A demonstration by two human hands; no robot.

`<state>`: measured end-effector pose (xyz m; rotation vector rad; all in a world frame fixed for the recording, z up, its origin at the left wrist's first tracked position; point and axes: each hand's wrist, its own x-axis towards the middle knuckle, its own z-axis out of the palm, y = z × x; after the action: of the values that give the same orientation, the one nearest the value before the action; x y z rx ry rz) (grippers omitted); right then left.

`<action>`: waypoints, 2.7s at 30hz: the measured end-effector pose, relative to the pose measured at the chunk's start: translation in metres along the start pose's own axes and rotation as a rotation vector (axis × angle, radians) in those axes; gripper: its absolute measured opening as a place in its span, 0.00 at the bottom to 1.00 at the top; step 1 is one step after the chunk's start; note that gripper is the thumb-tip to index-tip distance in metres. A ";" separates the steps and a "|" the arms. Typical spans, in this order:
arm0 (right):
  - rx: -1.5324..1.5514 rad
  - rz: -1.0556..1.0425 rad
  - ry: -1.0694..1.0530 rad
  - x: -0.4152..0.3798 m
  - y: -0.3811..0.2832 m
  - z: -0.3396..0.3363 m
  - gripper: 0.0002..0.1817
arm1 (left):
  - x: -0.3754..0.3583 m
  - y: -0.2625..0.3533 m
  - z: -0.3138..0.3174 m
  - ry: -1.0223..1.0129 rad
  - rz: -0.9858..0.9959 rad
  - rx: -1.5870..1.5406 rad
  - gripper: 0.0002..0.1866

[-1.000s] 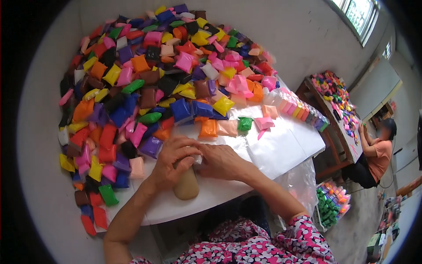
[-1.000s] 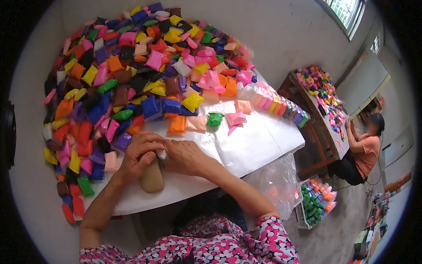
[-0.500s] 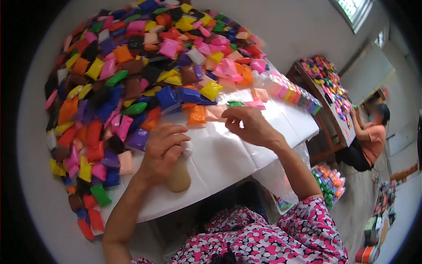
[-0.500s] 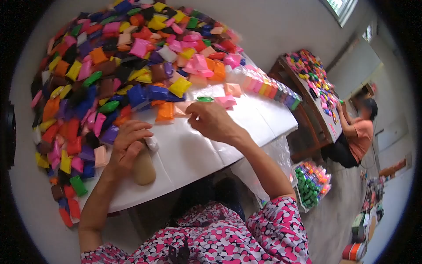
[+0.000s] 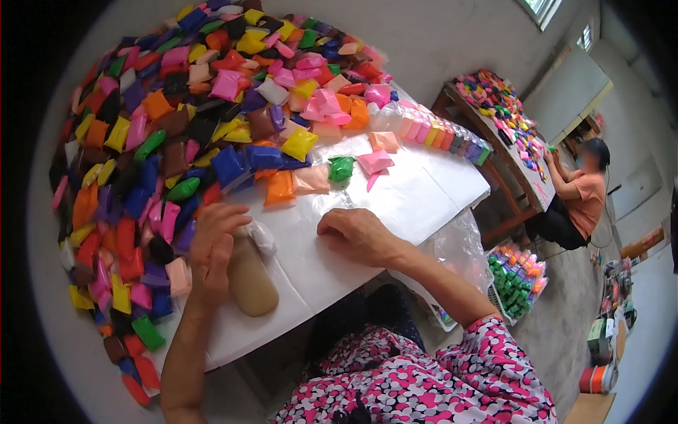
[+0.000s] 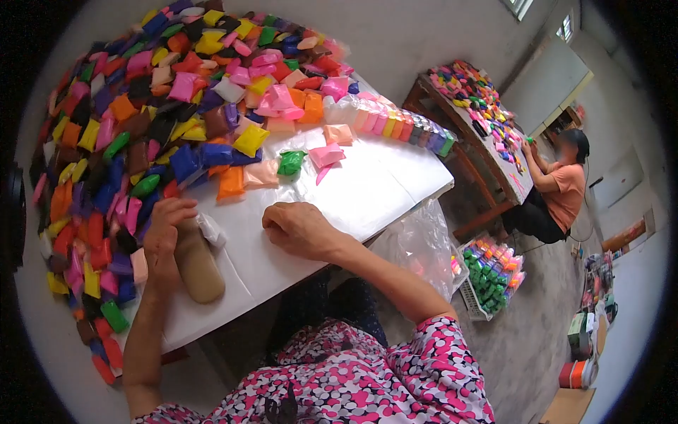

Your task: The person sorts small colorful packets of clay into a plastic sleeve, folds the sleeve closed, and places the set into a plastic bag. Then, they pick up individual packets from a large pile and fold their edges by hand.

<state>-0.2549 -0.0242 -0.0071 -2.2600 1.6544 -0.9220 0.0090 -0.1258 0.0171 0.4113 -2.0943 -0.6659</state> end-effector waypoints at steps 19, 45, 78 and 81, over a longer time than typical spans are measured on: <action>0.061 0.174 -0.121 0.020 -0.008 -0.015 0.05 | -0.002 0.003 0.000 0.071 0.053 -0.020 0.14; -0.726 0.260 0.188 0.185 0.060 -0.017 0.27 | -0.003 0.001 -0.001 0.115 0.083 0.038 0.10; 0.954 0.192 0.418 -0.094 -0.052 -0.028 0.20 | -0.013 0.099 0.112 -0.114 -0.723 -0.814 0.18; 1.111 0.156 0.448 -0.113 -0.050 -0.036 0.13 | -0.015 0.092 0.122 -0.128 -0.712 -0.925 0.16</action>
<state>-0.2569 0.1040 0.0043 -1.2007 0.9520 -1.7889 -0.0879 -0.0070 0.0047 0.5680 -1.4764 -1.9889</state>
